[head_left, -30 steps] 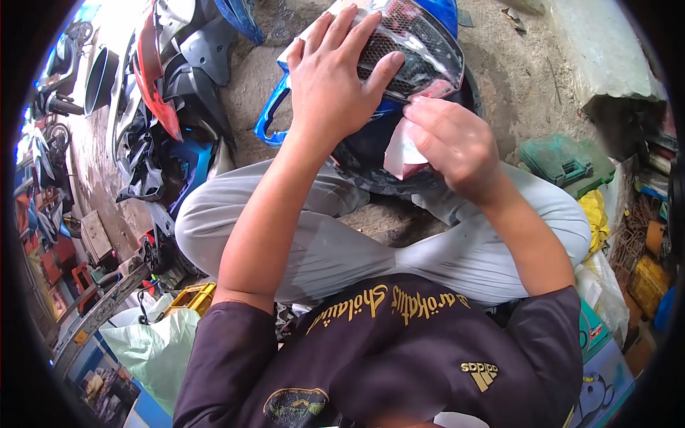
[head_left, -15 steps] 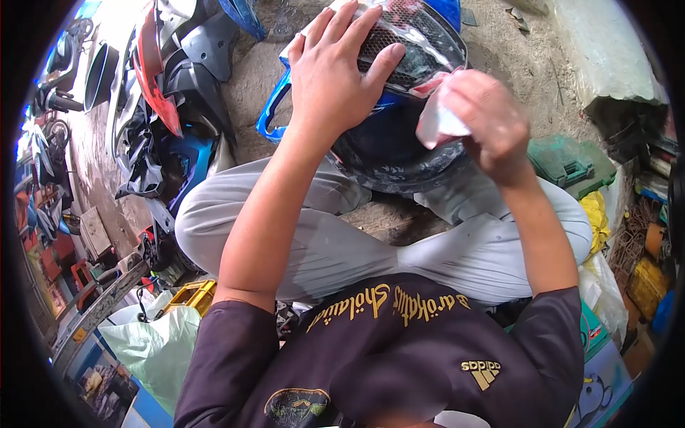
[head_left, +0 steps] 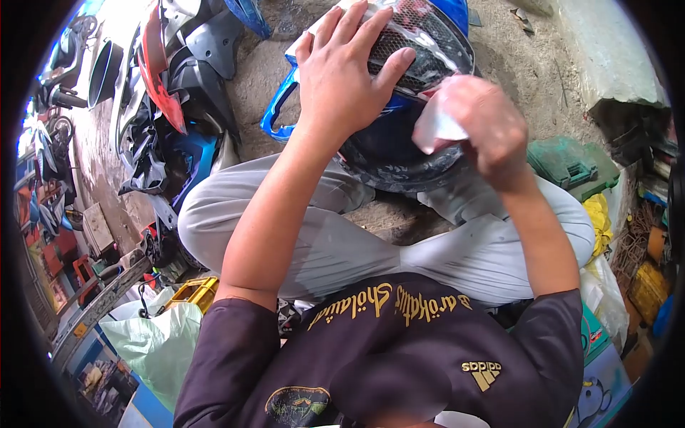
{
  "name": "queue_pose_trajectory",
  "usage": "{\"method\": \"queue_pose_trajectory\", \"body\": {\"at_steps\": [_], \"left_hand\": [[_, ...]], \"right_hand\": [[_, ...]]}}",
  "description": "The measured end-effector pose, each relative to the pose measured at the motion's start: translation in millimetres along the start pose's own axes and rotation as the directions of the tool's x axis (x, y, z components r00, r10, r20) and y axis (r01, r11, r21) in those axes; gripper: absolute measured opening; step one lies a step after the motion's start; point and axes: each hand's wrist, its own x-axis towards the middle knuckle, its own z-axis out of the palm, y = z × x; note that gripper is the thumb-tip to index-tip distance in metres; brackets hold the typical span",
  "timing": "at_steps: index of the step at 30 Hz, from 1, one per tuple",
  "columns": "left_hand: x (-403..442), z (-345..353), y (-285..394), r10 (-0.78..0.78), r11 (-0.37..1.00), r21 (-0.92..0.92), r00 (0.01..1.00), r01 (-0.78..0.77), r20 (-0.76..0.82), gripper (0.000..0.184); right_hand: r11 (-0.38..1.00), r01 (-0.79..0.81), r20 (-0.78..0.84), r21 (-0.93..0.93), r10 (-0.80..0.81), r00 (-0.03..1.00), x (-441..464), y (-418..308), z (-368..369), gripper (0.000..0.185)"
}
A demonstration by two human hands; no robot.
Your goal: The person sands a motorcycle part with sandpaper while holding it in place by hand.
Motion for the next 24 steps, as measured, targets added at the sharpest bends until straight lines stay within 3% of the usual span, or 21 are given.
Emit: {"method": "queue_pose_trajectory", "body": {"at_steps": [3, 7, 11, 15, 20, 24], "left_hand": [[1.1, 0.7, 2.2, 0.014, 1.000, 0.020, 1.000, -0.014, -0.005, 0.062], [2.5, 0.1, -0.7, 0.002, 1.000, 0.001, 1.000, -0.002, 0.004, 0.063], [3.3, -0.3, 1.8, 0.008, 1.000, 0.000, 1.000, -0.008, 0.003, 0.062], [3.1, 0.2, 0.1, -0.003, 1.000, -0.011, 1.000, 0.003, 0.009, 0.062], [3.3, -1.5, 2.0, 0.003, 1.000, -0.002, 1.000, -0.003, 0.008, 0.063], [1.1, 1.5, 0.4, 0.002, 1.000, -0.020, 1.000, -0.002, -0.004, 0.063]], "right_hand": [[0.999, 0.050, 0.045, -0.007, -0.050, 0.998, -0.7, -19.2, 6.6, 0.029], [0.999, -0.033, -0.014, -0.029, 0.033, 0.999, 0.4, 7.7, -3.4, 0.028], [0.999, 0.044, 0.061, 0.000, -0.044, 0.997, 0.1, -20.5, 6.8, 0.027], [0.998, -0.059, 0.014, -0.028, 0.059, 0.998, 5.2, 4.1, -9.1, 0.025], [0.998, 0.042, 0.071, 0.036, -0.045, 0.996, 2.2, -25.2, 11.0, 0.022], [1.000, -0.026, -0.002, -0.011, 0.026, 1.000, 3.8, -3.4, -2.9, 0.022]]}}
